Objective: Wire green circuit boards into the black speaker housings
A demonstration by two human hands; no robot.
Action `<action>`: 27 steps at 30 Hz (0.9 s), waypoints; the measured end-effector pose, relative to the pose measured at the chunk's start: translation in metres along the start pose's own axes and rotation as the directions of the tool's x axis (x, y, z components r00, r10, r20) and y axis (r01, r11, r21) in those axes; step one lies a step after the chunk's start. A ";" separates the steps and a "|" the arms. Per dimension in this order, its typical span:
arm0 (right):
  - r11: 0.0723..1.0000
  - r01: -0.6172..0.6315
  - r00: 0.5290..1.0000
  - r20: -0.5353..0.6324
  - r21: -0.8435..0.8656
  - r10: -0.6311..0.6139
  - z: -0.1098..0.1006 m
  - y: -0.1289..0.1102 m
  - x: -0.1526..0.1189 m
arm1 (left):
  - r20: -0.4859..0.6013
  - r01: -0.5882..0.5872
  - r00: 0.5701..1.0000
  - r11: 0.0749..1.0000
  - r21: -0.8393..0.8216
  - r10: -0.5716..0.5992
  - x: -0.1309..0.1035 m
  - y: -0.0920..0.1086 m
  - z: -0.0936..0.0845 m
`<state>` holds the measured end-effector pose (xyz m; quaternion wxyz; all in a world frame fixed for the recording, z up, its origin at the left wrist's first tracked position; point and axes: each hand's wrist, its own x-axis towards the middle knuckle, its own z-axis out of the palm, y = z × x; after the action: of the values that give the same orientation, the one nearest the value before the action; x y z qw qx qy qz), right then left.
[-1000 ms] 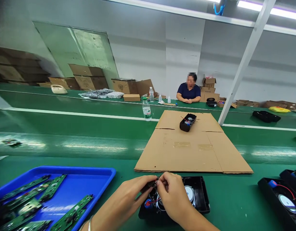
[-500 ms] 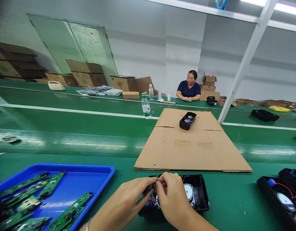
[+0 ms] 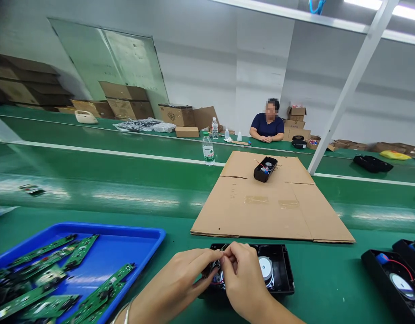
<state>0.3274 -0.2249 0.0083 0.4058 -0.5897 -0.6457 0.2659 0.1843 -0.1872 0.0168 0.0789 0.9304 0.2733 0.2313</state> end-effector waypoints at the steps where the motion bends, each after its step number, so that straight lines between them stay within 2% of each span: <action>1: 1.000 -0.005 1.000 0.002 0.006 0.005 0.000 -0.001 0.000 | -0.002 -0.005 1.000 1.000 -0.004 0.005 0.000 -0.001 0.000; 8: 0.983 -0.069 0.994 0.090 0.169 0.054 -0.004 -0.007 0.000 | 0.009 0.048 0.999 0.992 -0.116 -0.047 -0.001 -0.001 -0.005; 12: 0.992 -0.059 0.988 0.151 0.110 0.042 -0.008 -0.007 0.002 | 0.009 0.137 0.991 0.977 -0.161 -0.137 0.001 0.000 -0.006; 16: 0.999 -0.048 0.985 0.167 -0.020 0.050 -0.012 -0.007 0.002 | 0.058 0.210 0.978 0.962 -0.173 -0.202 0.003 -0.001 -0.007; 23: 1.000 0.013 0.988 0.152 -0.025 -0.009 -0.014 -0.008 0.002 | 0.067 0.116 0.992 0.986 -0.124 -0.109 -0.001 0.003 -0.016; 27: 1.000 0.005 0.991 0.136 -0.029 -0.001 -0.012 -0.009 -0.001 | 0.065 0.090 0.995 0.980 -0.177 -0.079 0.000 0.006 -0.018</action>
<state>0.3327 -0.2294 0.0220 0.3525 -0.5752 -0.6765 0.2955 0.1787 -0.1922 0.0343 0.1803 0.9133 0.2882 0.2246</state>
